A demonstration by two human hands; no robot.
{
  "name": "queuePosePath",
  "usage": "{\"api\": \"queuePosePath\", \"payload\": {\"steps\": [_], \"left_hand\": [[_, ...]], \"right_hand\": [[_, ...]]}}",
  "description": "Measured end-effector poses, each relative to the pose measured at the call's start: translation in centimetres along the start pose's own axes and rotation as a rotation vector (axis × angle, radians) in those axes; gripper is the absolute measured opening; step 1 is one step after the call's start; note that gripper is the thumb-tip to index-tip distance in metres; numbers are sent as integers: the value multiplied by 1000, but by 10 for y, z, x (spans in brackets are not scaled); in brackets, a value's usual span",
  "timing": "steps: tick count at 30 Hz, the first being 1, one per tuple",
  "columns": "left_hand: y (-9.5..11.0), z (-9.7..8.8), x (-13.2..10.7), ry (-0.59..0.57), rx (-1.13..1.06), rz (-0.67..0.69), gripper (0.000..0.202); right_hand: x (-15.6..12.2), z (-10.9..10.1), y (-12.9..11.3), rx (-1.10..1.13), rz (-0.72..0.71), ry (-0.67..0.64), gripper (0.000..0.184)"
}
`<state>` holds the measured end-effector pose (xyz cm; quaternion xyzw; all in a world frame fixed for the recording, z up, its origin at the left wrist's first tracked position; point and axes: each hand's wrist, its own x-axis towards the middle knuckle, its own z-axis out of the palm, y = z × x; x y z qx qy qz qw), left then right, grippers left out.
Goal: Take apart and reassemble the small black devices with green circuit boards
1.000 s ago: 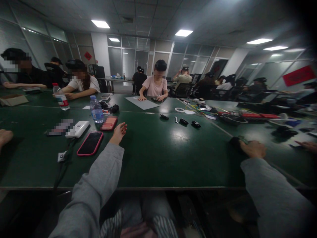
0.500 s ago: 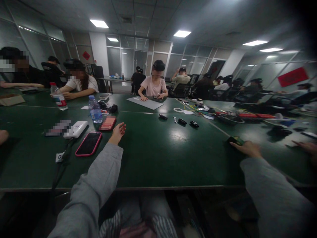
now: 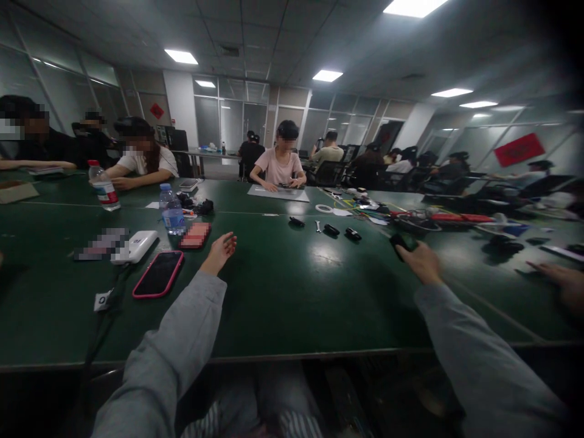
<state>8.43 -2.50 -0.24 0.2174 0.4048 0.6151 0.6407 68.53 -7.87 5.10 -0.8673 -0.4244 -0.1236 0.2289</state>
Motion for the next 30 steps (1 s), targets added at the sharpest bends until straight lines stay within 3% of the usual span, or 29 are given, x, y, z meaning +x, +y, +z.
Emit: {"api": "queuePosePath", "payload": {"steps": [3, 7, 9, 11, 15, 19, 22, 25, 28, 30], "left_hand": [[-14, 19, -11, -128, 79, -2, 23], [-37, 45, -33, -307, 220, 13, 54], [-45, 54, -41, -340, 244, 7, 76], [-51, 58, -45, -323, 201, 33, 84], [-53, 51, -36, -136, 111, 153, 52], [-51, 39, -26, -97, 55, 155, 29], [-47, 38, -25, -106, 43, 116, 23], [-42, 43, -31, -166, -22, 129, 20], [-38, 50, -39, -286, -51, 113, 23], [-36, 52, -44, -379, -22, 48, 28]], "right_hand": [[-43, -10, -91, 185, -120, -38, 66], [-136, -5, -207, 458, -473, -112, 64], [-186, 5, -248, 574, -624, -170, 63], [-227, 17, -274, 658, -736, -233, 63], [-271, 30, -292, 734, -832, -336, 62], [-274, 34, -291, 911, -820, -425, 59], [-267, 41, -291, 1151, -563, -608, 55], [-261, 45, -291, 1365, -254, -951, 56], [-258, 40, -290, 1536, -177, -1260, 54], [-257, 34, -289, 1597, -135, -1344, 50]]}}
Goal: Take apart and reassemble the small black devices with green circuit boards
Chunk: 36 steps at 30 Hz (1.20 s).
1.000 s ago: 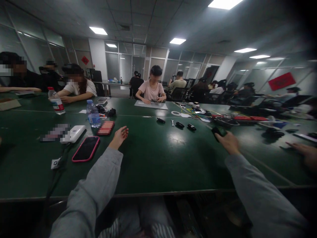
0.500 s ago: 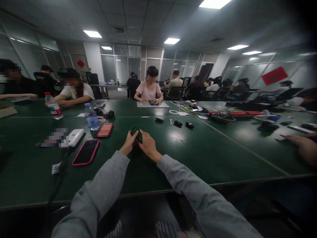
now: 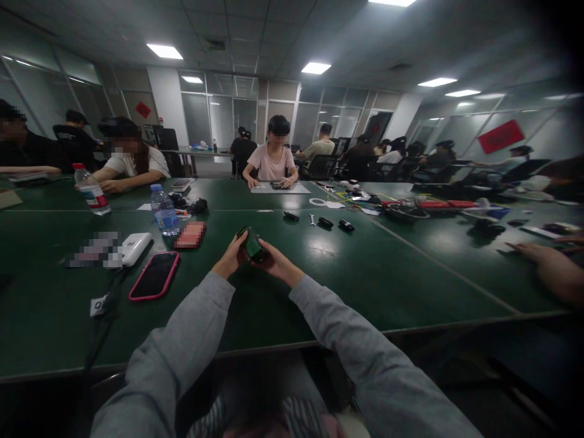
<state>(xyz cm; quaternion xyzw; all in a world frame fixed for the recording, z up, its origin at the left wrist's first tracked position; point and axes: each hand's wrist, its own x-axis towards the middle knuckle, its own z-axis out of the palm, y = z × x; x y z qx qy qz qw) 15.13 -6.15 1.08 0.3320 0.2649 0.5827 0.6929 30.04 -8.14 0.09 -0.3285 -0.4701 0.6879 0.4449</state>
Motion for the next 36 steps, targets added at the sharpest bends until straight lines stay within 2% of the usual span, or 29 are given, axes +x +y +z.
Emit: {"api": "queuePosePath", "payload": {"steps": [2, 5, 8, 10, 15, 20, 23, 26, 32, 36], "left_hand": [[1, 3, -2, -33, 0, -56, 30], [1, 6, -3, 0, -18, -124, 32], [-2, 9, -5, -28, -18, -230, 49], [-4, 10, -7, -21, 3, -255, 57], [-10, 6, -7, 134, 58, -221, 61], [-10, -1, -1, 169, 42, -143, 56], [-7, -3, -1, 178, 17, -74, 50], [-1, -5, -1, 155, -48, -54, 48], [11, -10, 0, 126, -96, -49, 44], [17, -15, 1, 92, -146, -59, 46]], "right_hand": [[-1, 2, -3, 58, 7, 48, 49], [0, 4, -1, 54, -32, 132, 61], [4, 4, 8, -64, -131, 194, 70], [5, 5, 14, -168, -216, 230, 68], [8, 7, 20, -430, -383, 215, 55], [8, 5, 14, -584, -450, 226, 54], [9, 1, 8, -577, -482, 278, 58], [9, -5, 0, -435, -441, 335, 67], [12, -18, -7, -229, -234, 430, 101], [15, -21, -4, -251, -156, 430, 85]]}}
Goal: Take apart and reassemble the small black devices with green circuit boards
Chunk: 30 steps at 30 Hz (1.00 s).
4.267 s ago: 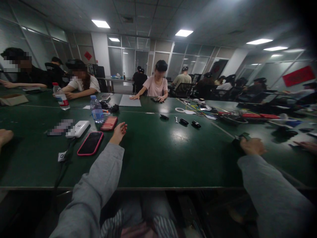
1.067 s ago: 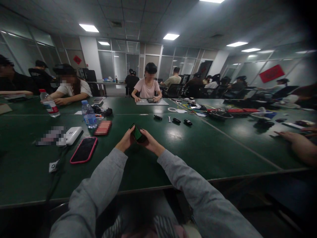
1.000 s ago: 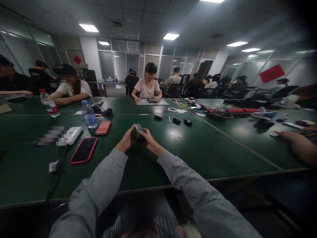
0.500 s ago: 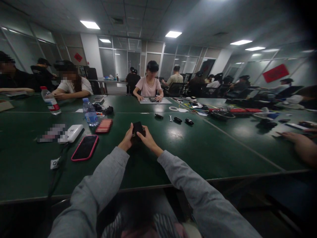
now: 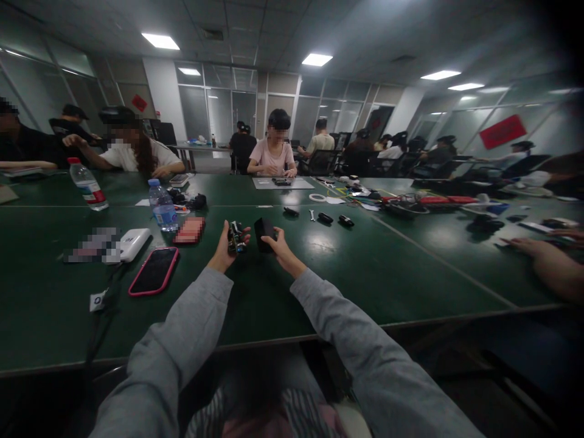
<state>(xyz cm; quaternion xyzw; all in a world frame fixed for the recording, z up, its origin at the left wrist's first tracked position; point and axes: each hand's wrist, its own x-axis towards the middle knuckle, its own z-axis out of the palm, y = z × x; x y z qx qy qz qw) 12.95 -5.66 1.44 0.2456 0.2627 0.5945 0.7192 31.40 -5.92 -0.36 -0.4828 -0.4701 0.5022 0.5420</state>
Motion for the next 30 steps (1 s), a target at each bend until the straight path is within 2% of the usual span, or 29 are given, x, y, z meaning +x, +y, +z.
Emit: {"api": "queuePosePath", "payload": {"steps": [5, 7, 13, 19, 24, 30], "left_hand": [[11, -7, -1, -20, -86, -5, 50], [15, -10, -1, -26, -137, -6, 49], [25, -19, 0, -32, -305, 8, 44], [29, -16, -4, -17, -401, 46, 28], [28, -13, -8, -39, -357, 28, 32], [27, -10, -9, -63, -323, -5, 40]], "right_hand": [[2, -1, 5, -90, -22, -64, 50], [3, -2, 5, -110, -11, -75, 41], [8, -13, 11, -292, -34, -111, 35], [18, -23, 20, -436, -64, -182, 35], [19, -25, 18, -443, -97, -192, 29], [19, -28, 12, -481, -66, -232, 23]]}}
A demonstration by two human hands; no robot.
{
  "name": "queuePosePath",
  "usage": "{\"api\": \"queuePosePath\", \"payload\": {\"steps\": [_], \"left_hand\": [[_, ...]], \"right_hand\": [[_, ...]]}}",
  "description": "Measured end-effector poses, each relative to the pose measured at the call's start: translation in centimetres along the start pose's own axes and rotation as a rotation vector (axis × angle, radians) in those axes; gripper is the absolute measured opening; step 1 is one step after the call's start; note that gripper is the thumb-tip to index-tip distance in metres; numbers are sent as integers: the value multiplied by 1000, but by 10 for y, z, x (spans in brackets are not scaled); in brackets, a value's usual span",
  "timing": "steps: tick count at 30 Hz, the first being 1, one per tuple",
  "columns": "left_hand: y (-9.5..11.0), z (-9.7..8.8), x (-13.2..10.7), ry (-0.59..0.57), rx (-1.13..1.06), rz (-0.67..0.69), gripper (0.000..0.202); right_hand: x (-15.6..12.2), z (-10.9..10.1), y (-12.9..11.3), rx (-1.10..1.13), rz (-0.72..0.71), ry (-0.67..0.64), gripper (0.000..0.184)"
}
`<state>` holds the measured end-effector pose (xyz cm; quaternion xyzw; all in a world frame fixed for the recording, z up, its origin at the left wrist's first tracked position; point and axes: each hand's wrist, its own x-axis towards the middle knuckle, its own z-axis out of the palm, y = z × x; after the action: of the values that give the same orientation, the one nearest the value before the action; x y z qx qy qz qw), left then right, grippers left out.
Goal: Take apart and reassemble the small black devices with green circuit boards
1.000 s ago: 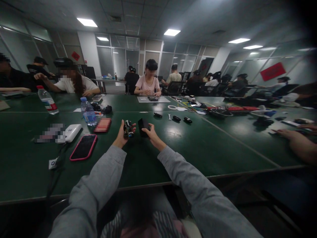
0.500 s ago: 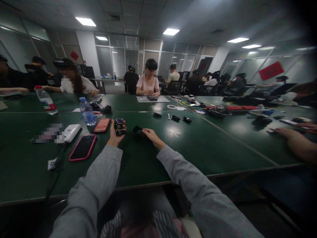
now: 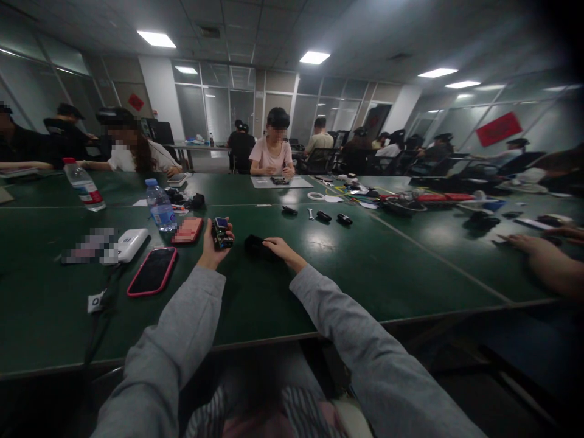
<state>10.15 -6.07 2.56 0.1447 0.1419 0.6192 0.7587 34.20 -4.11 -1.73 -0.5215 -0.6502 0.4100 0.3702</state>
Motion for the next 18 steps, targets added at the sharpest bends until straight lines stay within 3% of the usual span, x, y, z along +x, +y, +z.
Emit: {"api": "queuePosePath", "payload": {"steps": [5, 8, 15, 18], "left_hand": [[1, -2, 2, -79, 4, -41, 45], [0, -2, 2, -104, 27, -44, 46], [-5, 12, 2, 25, 162, 60, 42], [-5, 24, -3, 59, 205, 51, 42]], "right_hand": [[2, -3, -1, 27, 4, -54, 18], [4, -6, -4, 43, -72, -19, 22], [-5, -11, -28, -13, -337, 413, 36], [-16, 4, -45, -64, -494, 419, 43]]}}
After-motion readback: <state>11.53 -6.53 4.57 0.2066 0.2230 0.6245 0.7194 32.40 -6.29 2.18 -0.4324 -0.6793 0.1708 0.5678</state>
